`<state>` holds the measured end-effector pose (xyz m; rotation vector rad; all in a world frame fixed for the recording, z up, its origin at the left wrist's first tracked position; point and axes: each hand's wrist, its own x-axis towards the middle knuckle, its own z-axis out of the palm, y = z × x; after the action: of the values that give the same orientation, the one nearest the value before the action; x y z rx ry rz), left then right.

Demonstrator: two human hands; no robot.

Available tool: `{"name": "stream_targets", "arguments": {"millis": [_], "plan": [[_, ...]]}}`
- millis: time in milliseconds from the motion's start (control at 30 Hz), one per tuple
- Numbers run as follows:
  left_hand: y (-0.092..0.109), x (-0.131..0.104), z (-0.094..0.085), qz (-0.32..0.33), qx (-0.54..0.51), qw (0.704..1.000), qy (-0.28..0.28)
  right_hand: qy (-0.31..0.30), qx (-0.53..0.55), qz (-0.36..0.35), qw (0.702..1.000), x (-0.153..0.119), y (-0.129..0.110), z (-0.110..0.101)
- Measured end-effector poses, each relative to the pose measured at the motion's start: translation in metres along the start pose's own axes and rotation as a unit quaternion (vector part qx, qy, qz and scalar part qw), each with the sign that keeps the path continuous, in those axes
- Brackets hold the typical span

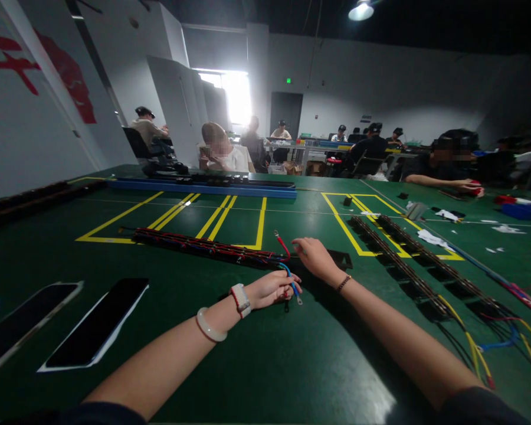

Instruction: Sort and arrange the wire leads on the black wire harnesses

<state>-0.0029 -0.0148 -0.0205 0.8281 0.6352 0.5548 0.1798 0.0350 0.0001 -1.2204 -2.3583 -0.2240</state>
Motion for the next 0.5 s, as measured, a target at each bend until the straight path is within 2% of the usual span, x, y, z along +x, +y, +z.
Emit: {"name": "stream_targets", "arguments": {"millis": [100, 233, 367, 500], "plan": [[0.001, 0.0, 0.0, -0.004, 0.0, 1.0, 0.0, 0.012, -0.079, -0.025, 0.996, -0.013, 0.004, 0.012], [0.004, -0.001, 0.002, 0.003, 0.048, 0.999, 0.022, -0.003, -0.139, -0.058, 0.989, -0.019, 0.004, 0.019], [0.012, -0.004, 0.003, 0.013, 0.182, 0.982, 0.052, -0.023, -0.148, -0.07, 0.986, -0.018, 0.003, 0.016], [0.021, -0.008, 0.003, -0.004, 0.318, 0.946, 0.066, -0.032, -0.143, -0.073, 0.987, -0.018, 0.002, 0.014]]}}
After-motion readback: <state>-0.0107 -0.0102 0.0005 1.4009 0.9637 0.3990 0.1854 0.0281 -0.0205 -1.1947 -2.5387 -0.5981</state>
